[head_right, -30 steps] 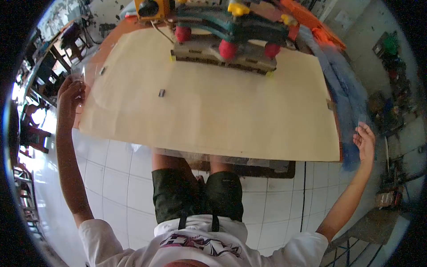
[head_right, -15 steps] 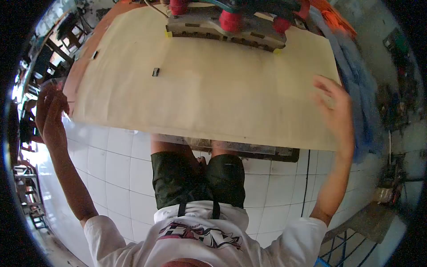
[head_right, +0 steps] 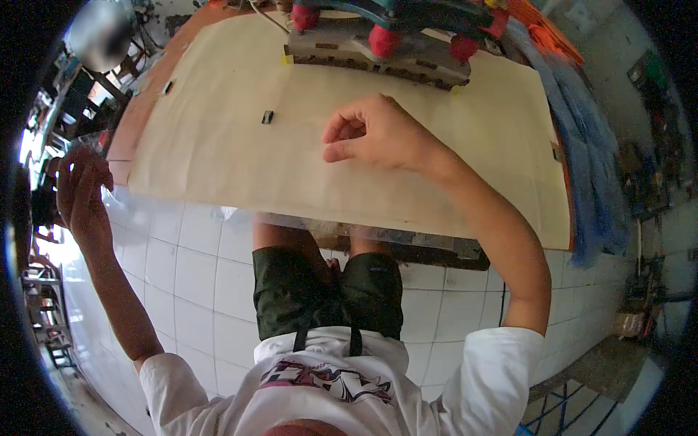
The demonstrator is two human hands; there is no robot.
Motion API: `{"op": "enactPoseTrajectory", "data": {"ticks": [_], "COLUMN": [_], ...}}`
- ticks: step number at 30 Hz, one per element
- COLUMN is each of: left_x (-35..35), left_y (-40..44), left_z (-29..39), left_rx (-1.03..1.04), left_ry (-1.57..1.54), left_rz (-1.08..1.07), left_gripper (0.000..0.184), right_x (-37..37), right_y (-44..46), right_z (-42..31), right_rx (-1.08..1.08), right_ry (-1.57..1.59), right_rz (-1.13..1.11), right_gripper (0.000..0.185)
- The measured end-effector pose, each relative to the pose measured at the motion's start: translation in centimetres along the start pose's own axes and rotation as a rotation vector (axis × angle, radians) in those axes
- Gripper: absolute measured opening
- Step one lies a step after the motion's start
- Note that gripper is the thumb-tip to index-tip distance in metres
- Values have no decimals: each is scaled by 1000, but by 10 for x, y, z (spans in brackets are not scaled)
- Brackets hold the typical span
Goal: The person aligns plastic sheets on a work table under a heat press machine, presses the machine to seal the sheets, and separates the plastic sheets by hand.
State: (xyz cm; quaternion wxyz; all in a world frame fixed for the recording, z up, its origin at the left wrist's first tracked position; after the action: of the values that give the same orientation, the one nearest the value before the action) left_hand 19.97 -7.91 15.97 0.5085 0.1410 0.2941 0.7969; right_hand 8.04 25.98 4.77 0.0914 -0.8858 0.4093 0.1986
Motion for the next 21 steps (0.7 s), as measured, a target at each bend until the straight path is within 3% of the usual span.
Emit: {"op": "enactPoseTrajectory", "data": {"ticks": [2,5,12,14,17,21], "left_x": [-2,3,16,19,17,28], "left_y": [-2,-2,-4,-4,-2,-2], "left_z": [-3,-11,-8,-8,-16,-12], "left_rx": [3,-11,-26,-12,-33,-43], "left_ry": [24,5,-68,-115,-60,-31], "left_rz": [8,-29,-37,-49,-37,-7], "left_gripper": [25,25,24,23,24,24], "right_x": [-6,-16,-42,-38,-45,-62], "right_y": [-1,-4,-21,-33,-45,-59], "right_z": [10,16,3,3,5,14], "right_rx": [39,22,-26,61,120,162], "right_ry": [85,179,183,63,145,140], "right_rz": [33,53,85,17,3,94], "right_gripper": [20,17,17,18,18,17]}}
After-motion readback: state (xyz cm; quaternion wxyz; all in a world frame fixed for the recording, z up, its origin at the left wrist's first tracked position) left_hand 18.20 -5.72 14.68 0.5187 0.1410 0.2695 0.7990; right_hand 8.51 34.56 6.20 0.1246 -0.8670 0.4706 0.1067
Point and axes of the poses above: each hand's wrist, its own y-axis towards the middle knuckle, its own x-axis out of the palm, z = x × y, the point moved 10 cm from there along y, towards the middle knuckle, and after that the axes turned 4 degrees about z, right-handed, at the moved point
